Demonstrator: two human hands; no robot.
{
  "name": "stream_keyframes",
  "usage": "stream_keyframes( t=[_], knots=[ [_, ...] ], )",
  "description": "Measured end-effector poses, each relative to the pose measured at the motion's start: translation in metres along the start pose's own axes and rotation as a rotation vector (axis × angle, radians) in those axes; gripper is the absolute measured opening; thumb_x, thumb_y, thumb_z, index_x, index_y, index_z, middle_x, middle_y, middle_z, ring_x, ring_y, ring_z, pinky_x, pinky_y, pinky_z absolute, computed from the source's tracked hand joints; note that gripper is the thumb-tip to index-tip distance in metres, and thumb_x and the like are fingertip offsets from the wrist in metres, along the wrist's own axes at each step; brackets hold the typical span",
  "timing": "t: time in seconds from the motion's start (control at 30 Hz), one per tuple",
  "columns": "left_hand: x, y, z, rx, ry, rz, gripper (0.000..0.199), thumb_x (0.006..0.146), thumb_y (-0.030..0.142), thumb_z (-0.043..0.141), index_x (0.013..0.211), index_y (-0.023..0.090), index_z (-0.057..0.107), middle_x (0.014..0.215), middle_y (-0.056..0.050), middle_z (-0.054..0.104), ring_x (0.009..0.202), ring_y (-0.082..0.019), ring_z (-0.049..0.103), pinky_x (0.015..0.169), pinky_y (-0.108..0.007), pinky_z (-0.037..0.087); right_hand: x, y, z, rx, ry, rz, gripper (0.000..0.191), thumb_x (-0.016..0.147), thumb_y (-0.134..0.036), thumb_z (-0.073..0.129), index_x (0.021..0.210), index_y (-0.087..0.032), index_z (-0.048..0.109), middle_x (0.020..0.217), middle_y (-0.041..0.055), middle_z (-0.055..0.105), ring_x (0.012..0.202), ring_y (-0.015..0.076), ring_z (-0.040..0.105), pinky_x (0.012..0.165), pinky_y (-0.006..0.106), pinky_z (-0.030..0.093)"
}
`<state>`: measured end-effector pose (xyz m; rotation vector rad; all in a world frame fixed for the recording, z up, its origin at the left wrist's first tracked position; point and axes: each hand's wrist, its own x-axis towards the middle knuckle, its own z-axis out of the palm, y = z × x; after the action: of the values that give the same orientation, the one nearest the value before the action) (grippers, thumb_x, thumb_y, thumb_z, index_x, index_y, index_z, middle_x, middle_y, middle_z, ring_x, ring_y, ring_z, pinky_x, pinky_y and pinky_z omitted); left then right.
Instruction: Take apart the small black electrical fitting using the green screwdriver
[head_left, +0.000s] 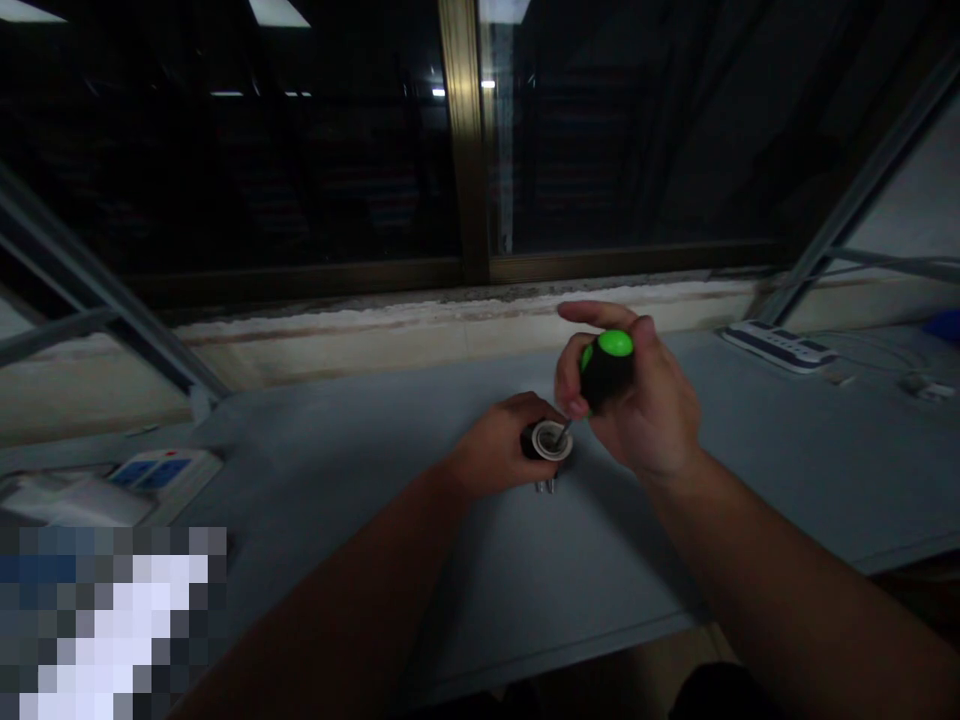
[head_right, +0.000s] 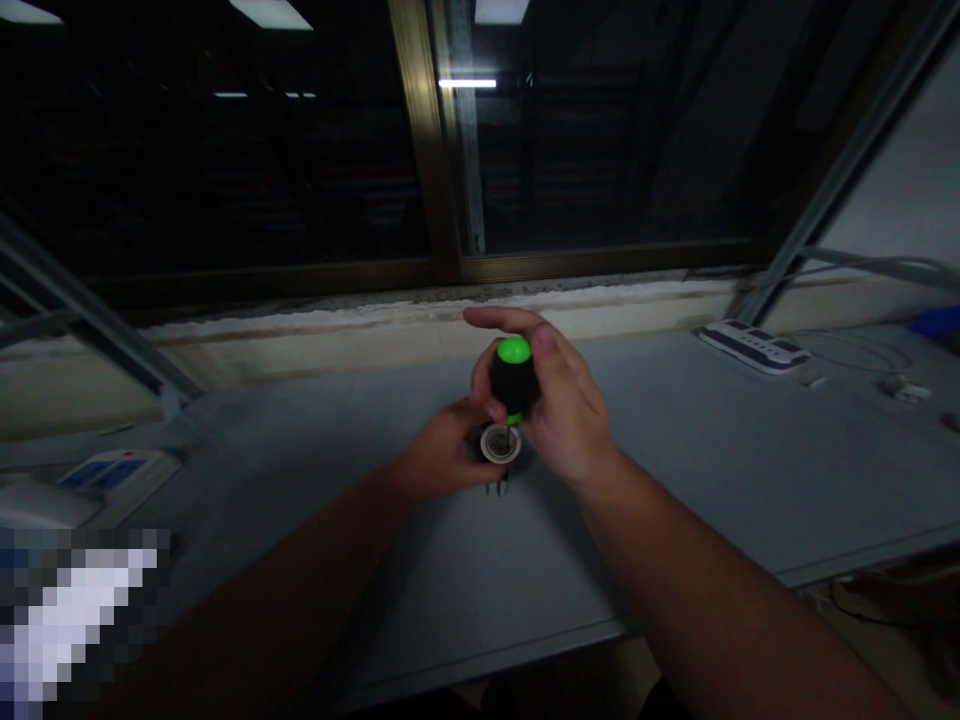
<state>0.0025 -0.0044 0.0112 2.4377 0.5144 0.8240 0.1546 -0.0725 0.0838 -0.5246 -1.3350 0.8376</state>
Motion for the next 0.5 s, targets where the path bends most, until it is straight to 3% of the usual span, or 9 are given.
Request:
stream_keyframes(
  t=[0.1,0.2,0.27,0.33,0.4,0.5],
  knots=[
    [0.0005,0.0017,-0.0010,-0.002,0.011,0.029,0.033,0.073,0.023,0.078,0.102,0.020,0.064,0.100,-0.004,0.069,0.094,-0.022,0.066,0.086,-0.036,0.052,-0.0004,0.0010,-0.0014,0.107,-0.002,-0.078,0.035,0.090,-0.066,0.058,0.100,-0.033,0.049,0.076,-0.0062,0.055,0.044,0.0090,0.043,0.040,0.024,0.037],
    [0.0006,0.0031,-0.0017,0.026,-0.001,0.028,0.029,0.074,0.023,0.076,0.100,0.019,0.064,0.098,-0.003,0.068,0.092,-0.022,0.065,0.085,-0.035,0.052,-0.0009,0.0024,-0.0039,0.102,-0.032,-0.088,0.035,0.081,-0.051,0.077,0.093,-0.030,0.051,0.090,-0.0051,0.058,0.049,0.0072,0.050,0.042,0.023,0.042],
    [0.0004,0.0039,-0.0017,0.038,-0.005,0.012,0.028,0.076,0.023,0.075,0.101,0.019,0.063,0.099,-0.003,0.068,0.093,-0.022,0.065,0.085,-0.035,0.052,-0.0012,0.0024,-0.0039,0.059,-0.079,-0.024,0.028,0.088,-0.052,0.069,0.093,-0.027,0.058,0.087,-0.0021,0.060,0.055,0.0101,0.056,0.048,0.026,0.049],
    [0.0002,0.0045,-0.0014,0.033,-0.004,0.008,0.030,0.075,0.023,0.075,0.103,0.019,0.062,0.103,-0.003,0.067,0.095,-0.023,0.065,0.087,-0.036,0.053,-0.0015,0.0018,-0.0022,0.026,-0.103,0.040,0.038,0.094,-0.061,0.054,0.096,-0.025,0.064,0.079,0.0002,0.060,0.058,0.0136,0.059,0.053,0.029,0.051],
    [0.0002,0.0043,-0.0011,0.017,0.003,0.017,0.031,0.074,0.022,0.076,0.102,0.020,0.063,0.103,-0.004,0.068,0.096,-0.023,0.065,0.087,-0.036,0.053,-0.0016,0.0004,0.0000,0.016,-0.069,0.062,0.047,0.095,-0.066,0.045,0.099,-0.024,0.066,0.072,0.0003,0.058,0.055,0.0142,0.056,0.050,0.030,0.048],
    [0.0004,0.0029,-0.0010,0.018,0.004,0.050,0.031,0.073,0.023,0.078,0.102,0.020,0.065,0.101,-0.004,0.069,0.095,-0.023,0.065,0.088,-0.037,0.052,-0.0014,-0.0061,-0.0003,0.085,0.026,0.014,0.044,0.098,-0.063,0.041,0.100,-0.026,0.065,0.067,-0.0012,0.053,0.047,0.0125,0.046,0.043,0.027,0.038]
  ],
)
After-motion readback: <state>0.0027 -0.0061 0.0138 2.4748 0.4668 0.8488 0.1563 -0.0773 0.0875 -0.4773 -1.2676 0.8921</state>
